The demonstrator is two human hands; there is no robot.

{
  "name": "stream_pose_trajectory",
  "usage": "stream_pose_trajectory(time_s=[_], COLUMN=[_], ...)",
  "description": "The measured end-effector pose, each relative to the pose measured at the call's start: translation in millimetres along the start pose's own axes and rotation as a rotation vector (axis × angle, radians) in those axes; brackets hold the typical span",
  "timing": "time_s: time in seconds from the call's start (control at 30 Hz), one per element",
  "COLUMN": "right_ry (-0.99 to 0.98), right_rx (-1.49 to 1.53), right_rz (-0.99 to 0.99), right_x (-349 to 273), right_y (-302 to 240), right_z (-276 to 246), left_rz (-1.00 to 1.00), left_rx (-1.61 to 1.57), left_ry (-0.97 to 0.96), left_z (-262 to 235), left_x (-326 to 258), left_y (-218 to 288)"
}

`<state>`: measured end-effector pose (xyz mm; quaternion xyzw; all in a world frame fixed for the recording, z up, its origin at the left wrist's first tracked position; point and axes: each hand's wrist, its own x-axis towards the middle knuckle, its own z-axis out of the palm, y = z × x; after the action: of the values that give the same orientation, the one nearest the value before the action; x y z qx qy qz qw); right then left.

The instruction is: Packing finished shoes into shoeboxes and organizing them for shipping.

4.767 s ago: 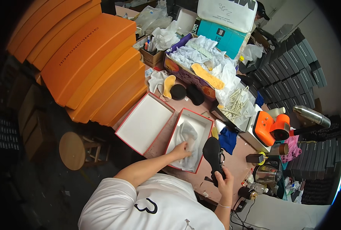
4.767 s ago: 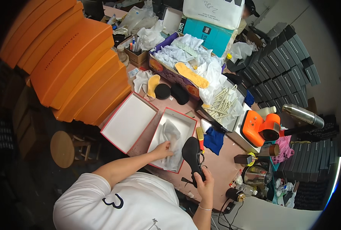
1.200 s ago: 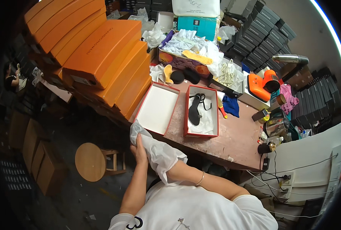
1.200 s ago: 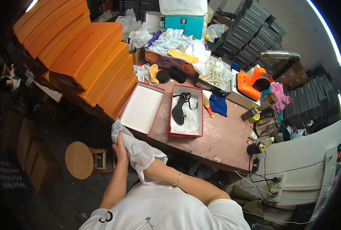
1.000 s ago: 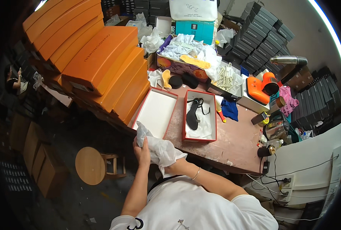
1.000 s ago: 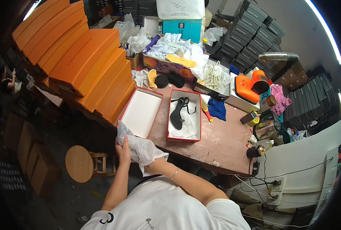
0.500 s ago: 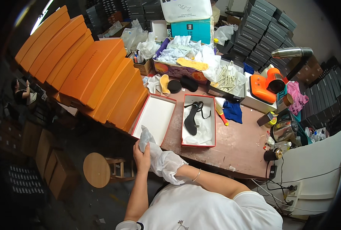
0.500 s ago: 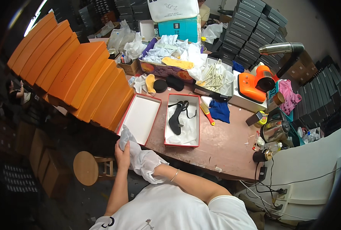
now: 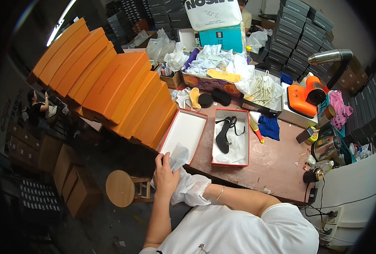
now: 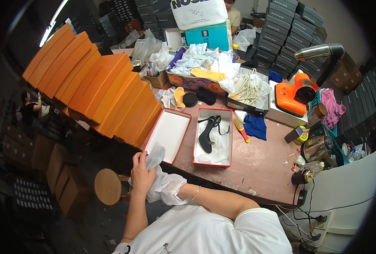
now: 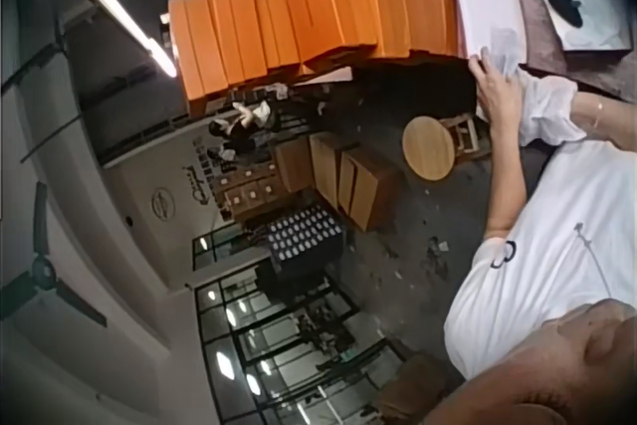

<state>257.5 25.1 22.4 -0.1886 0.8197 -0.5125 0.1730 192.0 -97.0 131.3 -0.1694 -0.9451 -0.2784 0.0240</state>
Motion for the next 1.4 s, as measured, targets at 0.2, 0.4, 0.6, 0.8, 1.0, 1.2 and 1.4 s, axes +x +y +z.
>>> stream_pose_trajectory(time_s=[0.2, 0.4, 0.6, 0.8, 1.0, 1.2, 1.4], right_ry=[0.006, 0.171, 0.286, 0.241, 0.312, -0.139, -0.465], right_rx=[-0.063, -0.14, -0.318, -0.173, -0.536, -0.186, -0.17], right_rz=[-0.049, -0.154, -0.288, -0.199, -0.383, 0.015, 0.108], right_x=[-9, 4, 8, 4, -7, -22, -39], right_y=[-7, -14, -31, -20, -6, -36, -34], right_z=[10, -13, -43, -33, -39, -75, -92], left_rz=[0.131, 0.43, 0.063, 0.223, 0.102, -0.215, -0.451], left_rx=[0.086, 0.104, -0.561, -0.437, -0.771, -1.126, -1.576], left_ry=[-0.201, 0.014, 0.088, 0.216, 0.306, 0.648, 0.672], left_z=[-28, -90, -44, -29, -24, -41, -59], left_x=[-5, -24, -27, -36, -49, -24, 67], left_y=[26, 61, 10, 17, 17, -20, -94])
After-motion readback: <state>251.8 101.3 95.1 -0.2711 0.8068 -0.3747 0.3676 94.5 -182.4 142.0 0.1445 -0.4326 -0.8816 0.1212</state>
